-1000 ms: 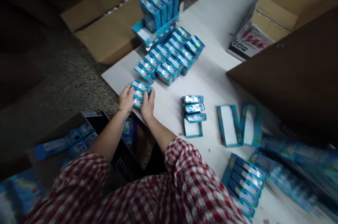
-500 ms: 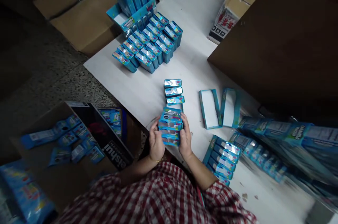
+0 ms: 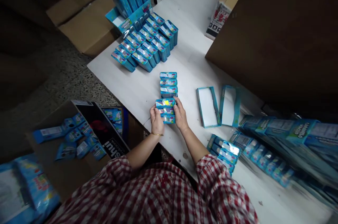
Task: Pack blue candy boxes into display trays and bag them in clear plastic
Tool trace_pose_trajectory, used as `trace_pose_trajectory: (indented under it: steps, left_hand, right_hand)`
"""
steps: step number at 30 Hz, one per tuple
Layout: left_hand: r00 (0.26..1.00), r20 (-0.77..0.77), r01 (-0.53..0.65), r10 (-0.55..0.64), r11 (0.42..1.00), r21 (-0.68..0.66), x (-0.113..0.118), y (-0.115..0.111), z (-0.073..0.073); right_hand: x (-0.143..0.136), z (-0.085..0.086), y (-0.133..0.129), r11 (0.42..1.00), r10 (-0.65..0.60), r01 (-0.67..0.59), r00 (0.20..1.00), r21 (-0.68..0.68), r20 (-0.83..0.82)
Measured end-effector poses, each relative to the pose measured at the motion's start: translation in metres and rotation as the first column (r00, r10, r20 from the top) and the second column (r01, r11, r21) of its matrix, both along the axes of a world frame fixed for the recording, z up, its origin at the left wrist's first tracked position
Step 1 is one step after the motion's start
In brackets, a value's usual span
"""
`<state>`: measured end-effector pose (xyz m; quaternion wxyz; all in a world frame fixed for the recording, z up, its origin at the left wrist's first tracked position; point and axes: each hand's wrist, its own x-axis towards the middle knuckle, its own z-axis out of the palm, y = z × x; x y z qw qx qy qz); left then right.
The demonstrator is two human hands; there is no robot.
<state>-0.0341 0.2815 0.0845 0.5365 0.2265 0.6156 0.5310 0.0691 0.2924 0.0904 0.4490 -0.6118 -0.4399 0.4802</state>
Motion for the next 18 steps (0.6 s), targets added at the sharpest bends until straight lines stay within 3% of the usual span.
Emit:
trace_pose_trajectory:
  steps: [5, 9, 14, 18]
  left_hand:
    - [0.996, 0.053, 0.069, -0.069, 0.998, 0.001, -0.007, 0.010, -0.001]
    - [0.978, 0.081, 0.186, -0.193, 0.978, 0.090, -0.014, 0.013, 0.008]
    - [0.969, -0.001, 0.247, -0.247, 0.968, 0.049, -0.021, 0.025, 0.010]
    - [0.973, -0.116, 0.202, -0.199, 0.979, 0.022, -0.022, 0.035, 0.006]
  right_hand:
    - [0.008, 0.004, -0.003, 0.999, 0.027, -0.024, 0.995, 0.032, -0.095]
    - [0.004, 0.015, -0.016, 0.991, 0.125, -0.124, 0.992, 0.058, -0.006]
    - [-0.017, 0.016, -0.005, 0.991, -0.091, 0.079, 0.990, 0.106, 0.109]
    - [-0.012, 0.009, 0.002, 0.990, -0.095, 0.090, 0.995, 0.111, 0.042]
